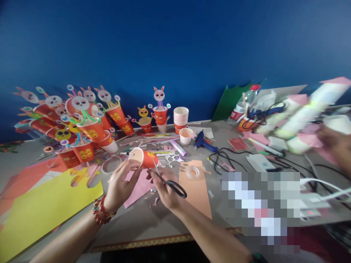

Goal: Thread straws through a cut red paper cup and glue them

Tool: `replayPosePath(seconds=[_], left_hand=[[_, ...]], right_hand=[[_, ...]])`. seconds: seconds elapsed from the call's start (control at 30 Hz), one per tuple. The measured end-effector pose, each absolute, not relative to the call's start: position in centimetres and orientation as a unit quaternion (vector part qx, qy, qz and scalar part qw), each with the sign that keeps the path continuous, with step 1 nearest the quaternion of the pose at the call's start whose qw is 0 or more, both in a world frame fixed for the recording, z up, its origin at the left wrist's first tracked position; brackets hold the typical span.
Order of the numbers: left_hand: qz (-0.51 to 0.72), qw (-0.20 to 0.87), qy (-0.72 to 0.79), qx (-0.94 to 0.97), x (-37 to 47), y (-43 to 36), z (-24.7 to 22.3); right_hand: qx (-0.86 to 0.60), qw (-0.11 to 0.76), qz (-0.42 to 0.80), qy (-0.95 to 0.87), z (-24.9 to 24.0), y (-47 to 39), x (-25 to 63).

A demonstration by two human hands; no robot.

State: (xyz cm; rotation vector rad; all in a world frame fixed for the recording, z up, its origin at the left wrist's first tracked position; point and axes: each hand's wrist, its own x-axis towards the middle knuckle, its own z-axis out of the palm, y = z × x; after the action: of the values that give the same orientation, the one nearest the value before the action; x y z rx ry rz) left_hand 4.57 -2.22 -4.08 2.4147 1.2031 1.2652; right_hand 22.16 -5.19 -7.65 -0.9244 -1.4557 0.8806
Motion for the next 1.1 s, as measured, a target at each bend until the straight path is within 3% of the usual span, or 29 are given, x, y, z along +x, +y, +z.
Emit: replayPosePath(seconds=[0.43,0.73,0.87,1.1], left_hand=[[0.457,0.067,0.354,0.813,5.1,-2.5,-5.7],[0.433,0.105,0.378,0.811,4.9,-2.3,-4.5],[0.416,0.149,0.413,0.797,4.8,-2.5,-4.0],[0.424,0.087,0.376,0.819,4.5,-2.3,-4.5]], right_hand=[[-0.382,0.572,0.431,-0.584,-7.3,-5.3,21.7],[-0.35,0.53,0.198,-0.747,-7.1,-4.3,22.7],[-0.33,0.514,0.164,-0.774,-7.4,-4.0,22.9],[-0.308,0.529,0.158,-0.775,-7.4,-4.1,22.8]])
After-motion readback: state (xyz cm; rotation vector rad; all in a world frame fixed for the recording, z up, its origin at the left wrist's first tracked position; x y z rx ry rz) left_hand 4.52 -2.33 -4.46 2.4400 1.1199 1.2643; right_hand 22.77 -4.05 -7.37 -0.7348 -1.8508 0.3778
